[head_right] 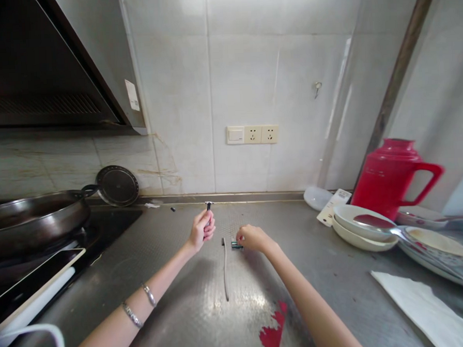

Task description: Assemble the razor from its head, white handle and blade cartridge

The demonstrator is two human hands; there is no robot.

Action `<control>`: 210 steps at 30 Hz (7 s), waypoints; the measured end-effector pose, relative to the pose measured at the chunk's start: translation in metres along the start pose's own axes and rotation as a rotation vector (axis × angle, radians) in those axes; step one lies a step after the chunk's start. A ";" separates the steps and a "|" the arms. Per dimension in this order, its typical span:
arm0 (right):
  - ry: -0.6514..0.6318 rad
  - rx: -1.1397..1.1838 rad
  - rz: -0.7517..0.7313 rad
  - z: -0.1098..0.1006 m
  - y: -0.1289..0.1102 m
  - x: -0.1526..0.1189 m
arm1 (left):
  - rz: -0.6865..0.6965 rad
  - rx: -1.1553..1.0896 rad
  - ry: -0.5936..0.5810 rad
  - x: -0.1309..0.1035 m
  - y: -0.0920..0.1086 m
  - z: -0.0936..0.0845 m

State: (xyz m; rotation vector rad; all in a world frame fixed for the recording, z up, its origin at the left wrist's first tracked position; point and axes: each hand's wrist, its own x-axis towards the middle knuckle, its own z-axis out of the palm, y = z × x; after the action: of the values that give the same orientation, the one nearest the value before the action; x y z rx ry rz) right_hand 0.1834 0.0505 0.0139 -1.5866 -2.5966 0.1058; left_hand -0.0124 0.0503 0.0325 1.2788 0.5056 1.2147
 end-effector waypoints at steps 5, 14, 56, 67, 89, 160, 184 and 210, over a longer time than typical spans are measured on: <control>0.012 -0.024 0.003 0.000 -0.005 -0.001 | 0.000 0.009 0.008 -0.001 0.000 0.001; 0.058 0.036 0.017 0.003 -0.003 0.001 | -0.003 0.008 0.014 0.000 0.002 0.001; 0.429 0.843 -0.125 -0.042 -0.026 0.022 | 0.188 0.124 0.139 0.006 0.019 -0.010; 0.625 1.137 -0.141 -0.064 -0.044 0.034 | 0.109 0.326 -0.105 0.005 0.067 -0.011; 0.629 1.246 -0.100 -0.089 -0.054 0.016 | 0.009 0.346 -0.197 0.004 0.032 0.005; 0.603 1.179 -0.250 -0.090 -0.045 0.010 | -0.029 0.256 -0.097 0.001 0.036 0.013; 0.552 1.155 -0.131 -0.105 -0.037 -0.003 | 0.211 0.414 -0.004 0.006 0.054 0.012; 0.174 1.071 0.012 -0.078 -0.075 0.006 | -0.045 0.177 -0.075 0.017 0.057 -0.024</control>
State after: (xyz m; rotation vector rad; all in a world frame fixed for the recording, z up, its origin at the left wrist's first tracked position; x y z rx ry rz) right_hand 0.1235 0.0226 0.1000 -1.0961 -1.8028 1.0769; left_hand -0.0497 0.0663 0.0825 1.4501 0.5945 1.0989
